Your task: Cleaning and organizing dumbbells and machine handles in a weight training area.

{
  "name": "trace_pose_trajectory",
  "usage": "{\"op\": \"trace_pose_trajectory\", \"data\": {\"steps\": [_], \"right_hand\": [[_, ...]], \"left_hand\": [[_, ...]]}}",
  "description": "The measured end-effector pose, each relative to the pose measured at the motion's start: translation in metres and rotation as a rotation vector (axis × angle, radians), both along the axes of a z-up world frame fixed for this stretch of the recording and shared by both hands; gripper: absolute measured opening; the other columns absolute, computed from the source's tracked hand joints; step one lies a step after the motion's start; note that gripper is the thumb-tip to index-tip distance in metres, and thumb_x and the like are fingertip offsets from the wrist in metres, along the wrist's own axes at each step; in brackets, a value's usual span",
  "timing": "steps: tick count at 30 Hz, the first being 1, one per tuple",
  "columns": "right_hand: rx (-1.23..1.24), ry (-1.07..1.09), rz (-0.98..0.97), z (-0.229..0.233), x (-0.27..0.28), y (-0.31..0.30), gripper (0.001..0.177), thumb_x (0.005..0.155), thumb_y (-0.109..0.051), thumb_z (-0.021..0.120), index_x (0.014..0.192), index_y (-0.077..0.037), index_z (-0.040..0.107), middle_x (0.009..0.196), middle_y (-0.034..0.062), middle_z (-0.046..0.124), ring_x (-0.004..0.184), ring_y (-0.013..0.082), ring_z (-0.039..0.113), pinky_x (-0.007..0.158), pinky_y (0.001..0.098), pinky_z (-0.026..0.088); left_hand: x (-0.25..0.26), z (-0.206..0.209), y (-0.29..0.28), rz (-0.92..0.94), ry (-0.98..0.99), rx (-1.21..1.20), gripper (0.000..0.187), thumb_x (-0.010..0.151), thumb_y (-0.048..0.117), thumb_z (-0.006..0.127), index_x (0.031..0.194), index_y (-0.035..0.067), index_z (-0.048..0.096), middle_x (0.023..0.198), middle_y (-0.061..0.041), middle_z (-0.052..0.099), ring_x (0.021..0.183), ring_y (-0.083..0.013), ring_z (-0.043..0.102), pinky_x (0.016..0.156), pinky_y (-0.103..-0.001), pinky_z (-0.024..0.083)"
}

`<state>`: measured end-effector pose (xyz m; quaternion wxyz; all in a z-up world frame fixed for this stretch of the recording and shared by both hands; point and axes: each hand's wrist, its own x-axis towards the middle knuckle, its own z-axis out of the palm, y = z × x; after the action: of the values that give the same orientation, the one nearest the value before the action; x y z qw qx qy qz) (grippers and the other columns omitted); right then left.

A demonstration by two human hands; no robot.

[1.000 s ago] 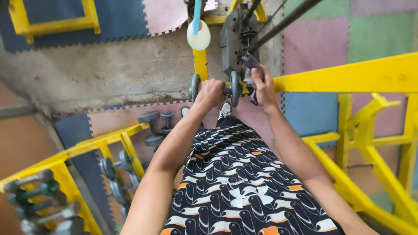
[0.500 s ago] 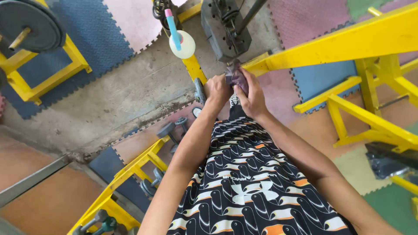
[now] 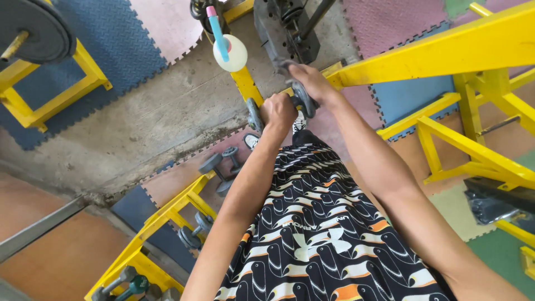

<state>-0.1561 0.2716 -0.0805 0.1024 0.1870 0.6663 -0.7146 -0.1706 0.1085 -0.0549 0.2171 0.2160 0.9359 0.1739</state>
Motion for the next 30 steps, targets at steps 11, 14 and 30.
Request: {"op": "trace_pose_trajectory", "data": {"steps": [11,14,30], "right_hand": [[0.179,0.016,0.038,0.047,0.009,-0.011,0.057,0.102,-0.039,0.060,0.147,-0.004,0.054,0.125,0.0070,0.067,0.107,0.0104,0.061,0.095,0.0262,0.048],[0.009,-0.021,0.030,0.009,-0.008,0.002,0.050,0.105,-0.036,0.062,0.143,-0.002,0.062,0.123,0.0032,0.068,0.107,0.0082,0.060,0.094,0.0250,0.047],[-0.074,0.139,-0.262,-0.012,0.098,-0.029,0.058,0.115,-0.043,0.046,0.158,-0.005,0.039,0.142,0.0075,0.045,0.126,0.0154,0.041,0.106,0.0310,0.034]], "left_hand": [[0.002,0.001,-0.002,-0.009,0.006,0.021,0.012,0.072,0.019,0.076,0.076,0.008,0.078,0.079,-0.019,0.074,0.073,-0.0367,0.075,0.066,-0.047,0.060],[0.001,0.005,0.002,0.006,0.014,-0.016,0.012,0.070,0.019,0.076,0.074,0.008,0.078,0.078,-0.019,0.074,0.072,-0.0360,0.075,0.065,-0.046,0.060],[-0.002,-0.002,-0.001,0.018,0.065,-0.001,0.011,0.072,0.017,0.075,0.072,0.006,0.078,0.075,-0.022,0.073,0.071,-0.0387,0.074,0.064,-0.048,0.060]]}}
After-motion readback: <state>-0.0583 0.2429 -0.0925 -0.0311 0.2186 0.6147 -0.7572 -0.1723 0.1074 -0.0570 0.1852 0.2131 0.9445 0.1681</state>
